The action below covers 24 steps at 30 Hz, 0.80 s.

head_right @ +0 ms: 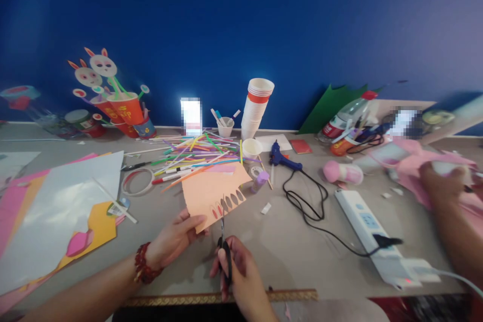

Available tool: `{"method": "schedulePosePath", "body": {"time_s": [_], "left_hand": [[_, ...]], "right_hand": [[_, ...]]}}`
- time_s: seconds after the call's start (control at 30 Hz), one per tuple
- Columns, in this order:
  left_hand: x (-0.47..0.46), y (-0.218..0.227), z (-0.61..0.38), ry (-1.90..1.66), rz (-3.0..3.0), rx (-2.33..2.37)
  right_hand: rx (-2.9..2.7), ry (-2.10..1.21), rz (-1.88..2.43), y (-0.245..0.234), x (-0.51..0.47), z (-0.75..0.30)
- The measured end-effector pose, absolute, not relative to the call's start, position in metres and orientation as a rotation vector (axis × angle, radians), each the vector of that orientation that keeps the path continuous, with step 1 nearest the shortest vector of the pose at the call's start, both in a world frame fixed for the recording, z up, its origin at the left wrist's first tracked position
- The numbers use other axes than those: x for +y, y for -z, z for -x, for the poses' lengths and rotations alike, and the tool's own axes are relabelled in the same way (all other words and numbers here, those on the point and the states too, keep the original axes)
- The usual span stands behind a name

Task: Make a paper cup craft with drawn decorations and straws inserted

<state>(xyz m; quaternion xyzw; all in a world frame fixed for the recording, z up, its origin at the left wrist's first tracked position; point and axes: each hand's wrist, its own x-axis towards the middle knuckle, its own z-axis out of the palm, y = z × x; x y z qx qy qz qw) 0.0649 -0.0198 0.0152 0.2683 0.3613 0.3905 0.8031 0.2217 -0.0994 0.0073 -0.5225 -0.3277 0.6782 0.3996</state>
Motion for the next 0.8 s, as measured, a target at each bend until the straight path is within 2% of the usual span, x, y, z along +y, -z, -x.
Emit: {"method": "schedulePosePath", "body": {"time_s": [0.8], "left_hand": [[-0.0224, -0.0139, -0.0652, -0.851, -0.596, 0.807]], "right_hand": [[-0.800, -1.722, 1.324, -0.0080, -0.0987, -0.2208]]}}
